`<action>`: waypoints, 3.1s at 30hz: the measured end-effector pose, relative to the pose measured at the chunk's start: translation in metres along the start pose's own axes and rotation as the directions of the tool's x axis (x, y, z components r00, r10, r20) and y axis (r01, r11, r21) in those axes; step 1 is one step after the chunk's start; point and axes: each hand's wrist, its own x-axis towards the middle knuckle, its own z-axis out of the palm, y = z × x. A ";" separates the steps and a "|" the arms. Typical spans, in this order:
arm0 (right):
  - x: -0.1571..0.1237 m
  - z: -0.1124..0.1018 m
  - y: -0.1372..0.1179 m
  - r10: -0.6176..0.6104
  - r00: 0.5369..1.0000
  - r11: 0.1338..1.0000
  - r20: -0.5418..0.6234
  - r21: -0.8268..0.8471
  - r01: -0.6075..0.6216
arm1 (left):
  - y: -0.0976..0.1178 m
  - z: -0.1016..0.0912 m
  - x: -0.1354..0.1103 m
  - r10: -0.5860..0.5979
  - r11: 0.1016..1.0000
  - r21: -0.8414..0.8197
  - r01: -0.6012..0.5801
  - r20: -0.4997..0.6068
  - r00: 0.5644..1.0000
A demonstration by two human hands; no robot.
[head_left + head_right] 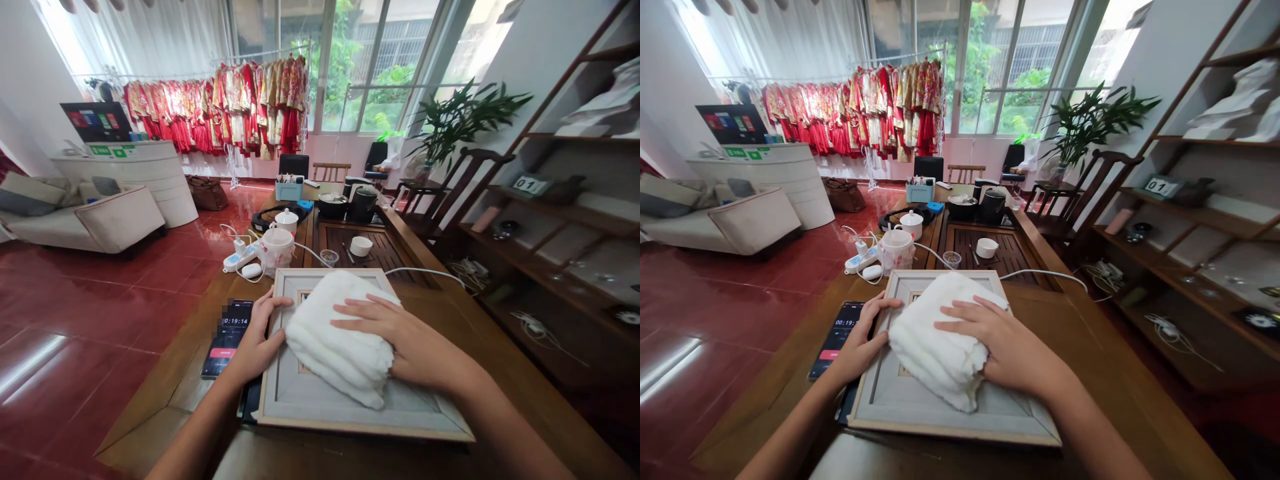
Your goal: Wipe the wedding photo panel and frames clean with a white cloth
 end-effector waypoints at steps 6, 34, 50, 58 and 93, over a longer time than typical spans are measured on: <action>0.003 0.005 0.001 0.032 0.997 0.999 -0.064 0.012 -0.031 | -0.001 0.000 0.001 0.018 1.000 -0.011 -0.018 -0.001 1.000; 0.002 0.003 -0.002 0.008 1.000 0.996 -0.030 0.091 -0.005 | 0.002 0.000 0.000 0.003 1.000 0.004 -0.003 -0.013 1.000; -0.002 -0.001 0.000 -0.047 0.998 0.989 0.038 0.141 0.041 | 0.001 0.001 -0.001 -0.001 1.000 -0.021 0.001 -0.002 1.000; 0.004 0.003 0.001 -0.040 0.999 0.986 0.008 0.163 0.038 | 0.000 0.002 -0.001 0.010 1.000 -0.029 -0.010 -0.003 1.000; 0.007 0.006 0.009 -0.161 0.987 0.937 0.008 0.316 0.150 | -0.001 0.004 -0.002 0.008 1.000 -0.027 -0.009 -0.008 1.000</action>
